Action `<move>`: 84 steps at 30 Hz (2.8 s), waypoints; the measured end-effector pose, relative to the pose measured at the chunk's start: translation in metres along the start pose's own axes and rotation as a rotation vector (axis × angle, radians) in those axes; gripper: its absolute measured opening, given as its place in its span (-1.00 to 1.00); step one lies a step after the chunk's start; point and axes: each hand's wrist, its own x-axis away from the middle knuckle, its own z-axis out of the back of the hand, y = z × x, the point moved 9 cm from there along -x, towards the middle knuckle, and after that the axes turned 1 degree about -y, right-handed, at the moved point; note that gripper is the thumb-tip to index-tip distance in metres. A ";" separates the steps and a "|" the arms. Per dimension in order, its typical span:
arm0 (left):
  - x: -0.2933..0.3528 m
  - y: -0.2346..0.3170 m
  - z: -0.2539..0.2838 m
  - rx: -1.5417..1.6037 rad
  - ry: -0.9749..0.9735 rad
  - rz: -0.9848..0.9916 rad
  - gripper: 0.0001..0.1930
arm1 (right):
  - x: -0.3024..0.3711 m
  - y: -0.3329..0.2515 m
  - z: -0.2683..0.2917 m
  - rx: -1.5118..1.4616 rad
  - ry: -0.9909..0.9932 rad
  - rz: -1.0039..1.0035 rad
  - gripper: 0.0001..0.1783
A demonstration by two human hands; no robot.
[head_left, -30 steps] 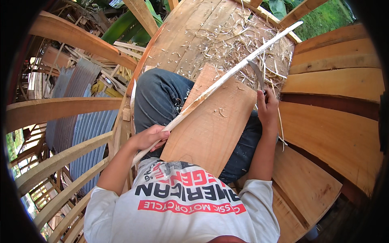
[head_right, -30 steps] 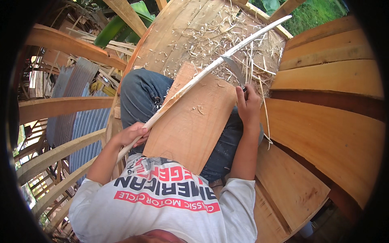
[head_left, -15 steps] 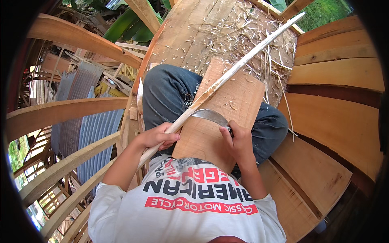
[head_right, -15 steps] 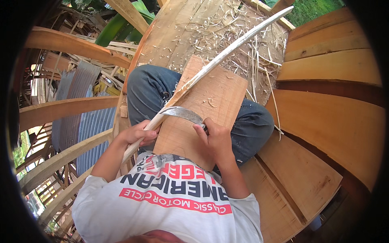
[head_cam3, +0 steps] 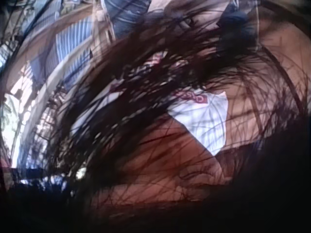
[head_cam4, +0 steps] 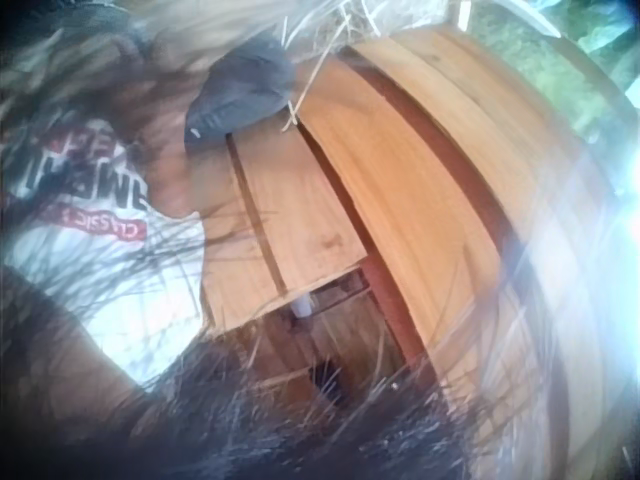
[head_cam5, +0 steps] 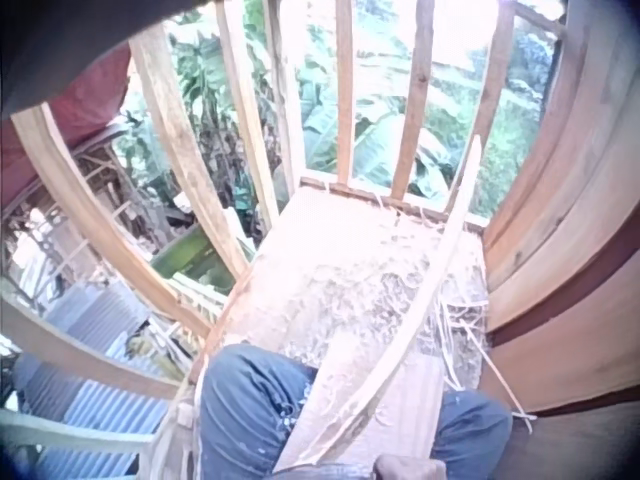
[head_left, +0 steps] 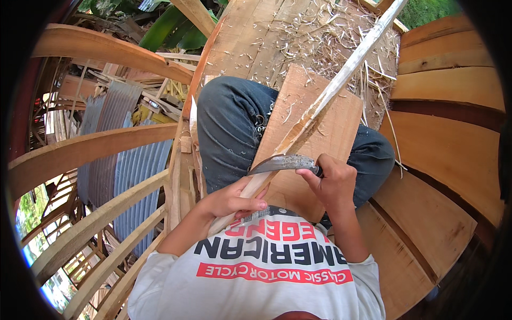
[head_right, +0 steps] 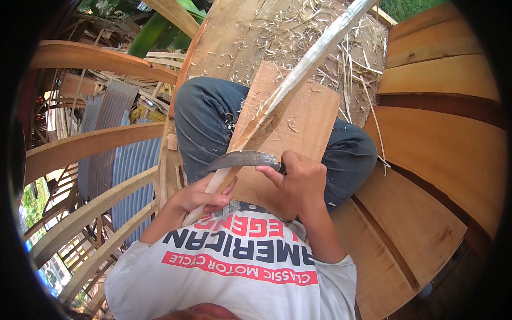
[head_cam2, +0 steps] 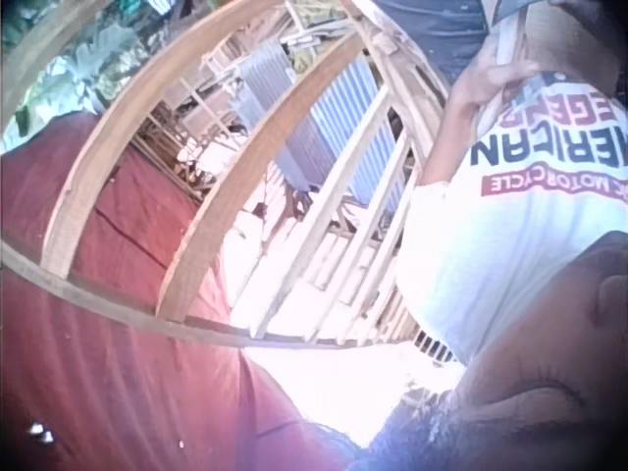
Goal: The person sits cross-legged and uses a curved knife to shave thin strips from a long wooden stick held between their legs. They repeatedly draw the knife along the stick to remove bark and smooth the surface, producing wood shavings that accumulate on the platform.
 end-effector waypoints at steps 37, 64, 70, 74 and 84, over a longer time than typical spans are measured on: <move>-0.003 -0.015 -0.004 0.187 -0.061 -0.029 -0.72 | -0.017 0.045 0.010 0.112 0.250 -0.081 -0.29; 0.066 0.012 0.034 -1.322 0.699 0.029 -0.57 | 0.023 0.094 0.011 -0.142 0.003 -0.516 -0.34; 0.062 0.001 0.045 -1.437 0.698 0.076 -0.49 | 0.016 0.088 0.001 0.031 -0.127 -0.474 -0.30; 0.059 -0.007 0.051 -1.394 0.677 0.096 -0.47 | 0.024 0.075 -0.006 0.084 -0.185 -0.424 -0.29; 0.053 -0.013 0.063 -1.321 0.588 0.033 -0.46 | 0.010 0.090 0.002 0.258 -0.114 -0.465 -0.27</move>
